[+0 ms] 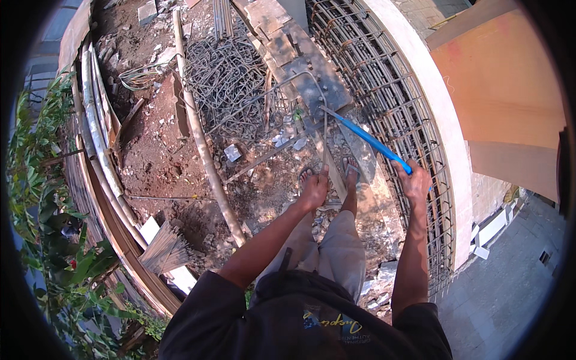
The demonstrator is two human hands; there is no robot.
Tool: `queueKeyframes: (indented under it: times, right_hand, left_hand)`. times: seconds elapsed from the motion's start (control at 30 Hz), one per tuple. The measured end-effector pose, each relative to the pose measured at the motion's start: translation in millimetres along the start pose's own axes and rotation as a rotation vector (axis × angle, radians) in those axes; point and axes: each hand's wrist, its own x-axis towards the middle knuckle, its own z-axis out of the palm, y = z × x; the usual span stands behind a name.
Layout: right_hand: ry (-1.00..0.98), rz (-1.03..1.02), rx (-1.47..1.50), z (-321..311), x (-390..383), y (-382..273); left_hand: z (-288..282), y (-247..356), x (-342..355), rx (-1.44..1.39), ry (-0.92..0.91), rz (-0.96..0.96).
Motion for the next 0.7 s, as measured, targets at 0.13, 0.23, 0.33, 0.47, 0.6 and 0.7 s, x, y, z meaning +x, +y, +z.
queueKeyframes:
  times: [0.13,0.23,0.33,0.47,0.6,0.7]
  right_hand:
    - [0.076,0.232,0.15,85.2,-92.9,-39.1]
    - [-0.038,0.208,0.166,29.5,-84.0,-43.9]
    - [0.037,0.177,0.067,11.7,-87.6,-43.8]
    - [-0.027,0.175,0.1,-10.7,-82.4,-47.4]
    - [-0.073,0.132,0.082,-0.9,-78.4,-29.0]
    - [0.016,0.078,0.157,29.2,-81.6,-9.0]
  left_hand:
    - [-81.5,18.8,-5.9,0.376,-0.082,0.014]
    - [-54.2,0.6,-7.7,0.391,0.154,0.187]
    - [-35.4,27.7,-32.2,0.32,0.269,0.045]
    - [-46.8,34.6,-39.9,0.304,0.254,0.045]
    - [-43.7,34.7,-38.0,0.286,0.224,0.002]
    - [-40.7,28.9,-36.1,0.303,0.259,0.035]
